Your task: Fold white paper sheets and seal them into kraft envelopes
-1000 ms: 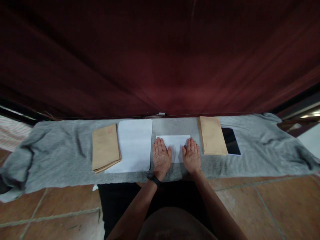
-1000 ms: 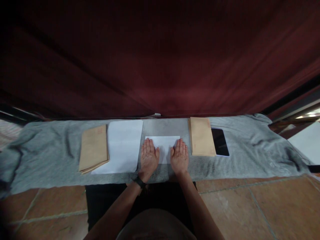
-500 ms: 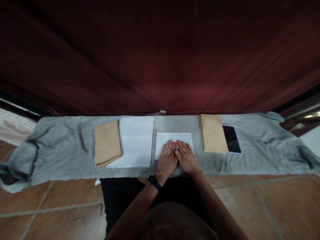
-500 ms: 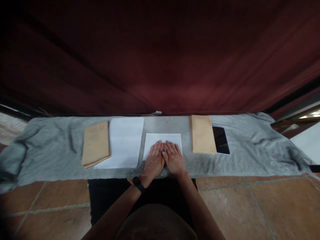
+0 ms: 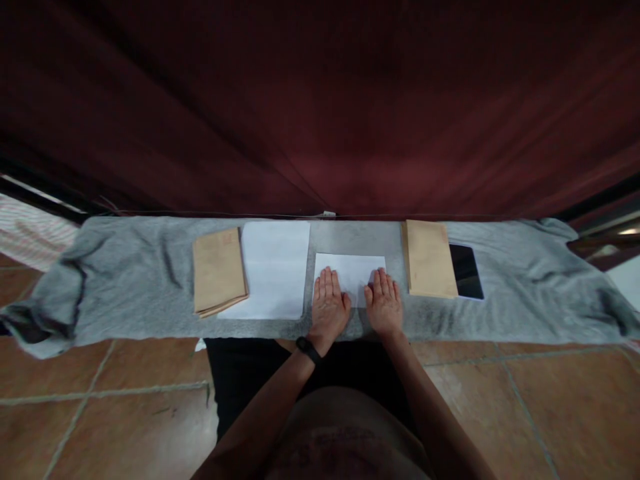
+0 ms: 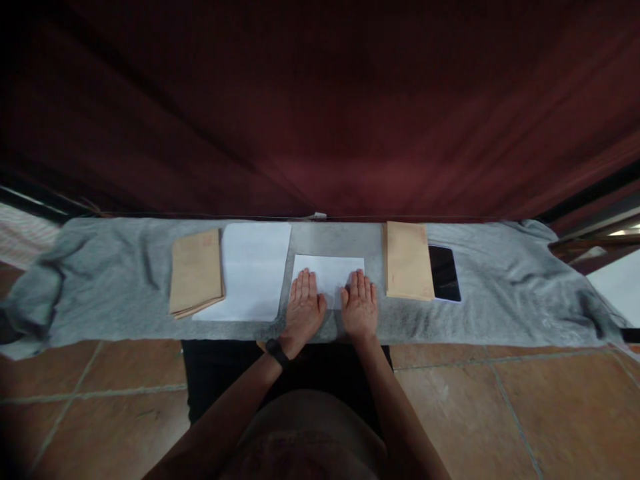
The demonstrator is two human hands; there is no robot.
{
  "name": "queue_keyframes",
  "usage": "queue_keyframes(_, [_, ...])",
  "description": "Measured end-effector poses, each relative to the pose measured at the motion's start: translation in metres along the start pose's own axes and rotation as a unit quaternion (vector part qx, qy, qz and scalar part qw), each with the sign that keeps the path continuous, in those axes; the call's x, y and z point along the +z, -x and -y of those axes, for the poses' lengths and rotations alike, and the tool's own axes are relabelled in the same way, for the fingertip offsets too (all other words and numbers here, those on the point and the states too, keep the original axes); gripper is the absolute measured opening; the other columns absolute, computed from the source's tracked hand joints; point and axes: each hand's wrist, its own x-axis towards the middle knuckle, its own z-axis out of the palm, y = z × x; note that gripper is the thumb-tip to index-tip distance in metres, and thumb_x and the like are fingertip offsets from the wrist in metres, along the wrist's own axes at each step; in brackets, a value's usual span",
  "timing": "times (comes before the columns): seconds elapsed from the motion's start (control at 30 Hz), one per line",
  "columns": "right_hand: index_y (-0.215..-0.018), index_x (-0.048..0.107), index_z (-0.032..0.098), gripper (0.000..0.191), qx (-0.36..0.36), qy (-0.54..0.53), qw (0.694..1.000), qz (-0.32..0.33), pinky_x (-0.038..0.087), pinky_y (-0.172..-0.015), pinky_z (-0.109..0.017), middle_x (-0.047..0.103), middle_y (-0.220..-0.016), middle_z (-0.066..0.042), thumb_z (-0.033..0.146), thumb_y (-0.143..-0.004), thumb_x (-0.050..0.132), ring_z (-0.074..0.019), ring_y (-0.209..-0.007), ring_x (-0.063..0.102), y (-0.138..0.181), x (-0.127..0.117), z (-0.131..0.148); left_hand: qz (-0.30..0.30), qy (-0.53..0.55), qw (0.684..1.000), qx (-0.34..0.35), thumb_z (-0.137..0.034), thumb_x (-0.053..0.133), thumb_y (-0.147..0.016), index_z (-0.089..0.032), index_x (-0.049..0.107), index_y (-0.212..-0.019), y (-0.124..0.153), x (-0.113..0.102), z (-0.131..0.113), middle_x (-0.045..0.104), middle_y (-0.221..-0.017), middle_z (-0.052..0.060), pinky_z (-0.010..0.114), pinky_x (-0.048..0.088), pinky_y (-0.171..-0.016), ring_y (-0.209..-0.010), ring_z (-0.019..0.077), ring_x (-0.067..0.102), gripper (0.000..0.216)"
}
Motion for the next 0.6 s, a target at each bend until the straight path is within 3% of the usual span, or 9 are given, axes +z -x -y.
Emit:
queue_keyframes(0.2, [-0.156,0.031,0.006,0.060,0.045,0.008,0.999,-0.026,0.032,-0.116,-0.057,0.038,-0.157,-0.024,0.039,-0.106,0.029,-0.0352,-0.146,0.035,0.003,-0.001,-0.005,-0.006,-0.001,1.000,-0.016,-0.027,0.045,-0.094,0.002,0.024,-0.154,0.001,0.001,-0.001,0.022,-0.163,0.026,0.055,0.024,-0.123,-0.154,0.0327,0.016,0.070])
queue_keyframes(0.33, [-0.158,0.027,0.011,0.059,0.023,-0.017,0.999,-0.032,0.030,-0.117,-0.061,0.030,-0.162,-0.021,0.038,-0.106,0.030,-0.0346,-0.150,0.027,0.001,-0.008,-0.003,-0.006,-0.005,1.000,-0.011,-0.028,0.048,-0.094,-0.007,0.024,-0.156,0.001,-0.002,-0.003,0.019,-0.165,0.022,0.058,0.025,-0.121,-0.154,0.0348,0.014,0.071])
queue_keyframes(0.5, [-0.155,0.035,0.009,0.055,-0.076,-0.077,0.992,0.059,0.028,-0.122,-0.049,0.033,-0.161,-0.017,0.034,-0.106,0.030,-0.0262,-0.152,0.025,0.005,-0.013,0.019,0.016,-0.014,1.000,0.002,-0.027,0.050,-0.096,-0.017,0.029,-0.157,0.001,-0.008,-0.003,0.017,-0.167,0.016,0.060,0.026,-0.120,-0.154,0.0373,0.013,0.065])
queue_keyframes(0.6, [-0.151,0.044,0.008,0.054,-0.085,-0.068,0.988,0.106,0.025,-0.123,-0.047,0.040,-0.158,-0.016,0.037,-0.107,0.030,-0.0254,-0.150,0.031,0.008,-0.012,0.031,0.042,-0.027,0.999,0.017,-0.027,0.050,-0.097,-0.024,0.032,-0.157,0.000,-0.009,0.000,0.017,-0.168,0.011,0.059,0.023,-0.122,-0.154,0.0372,0.010,0.063])
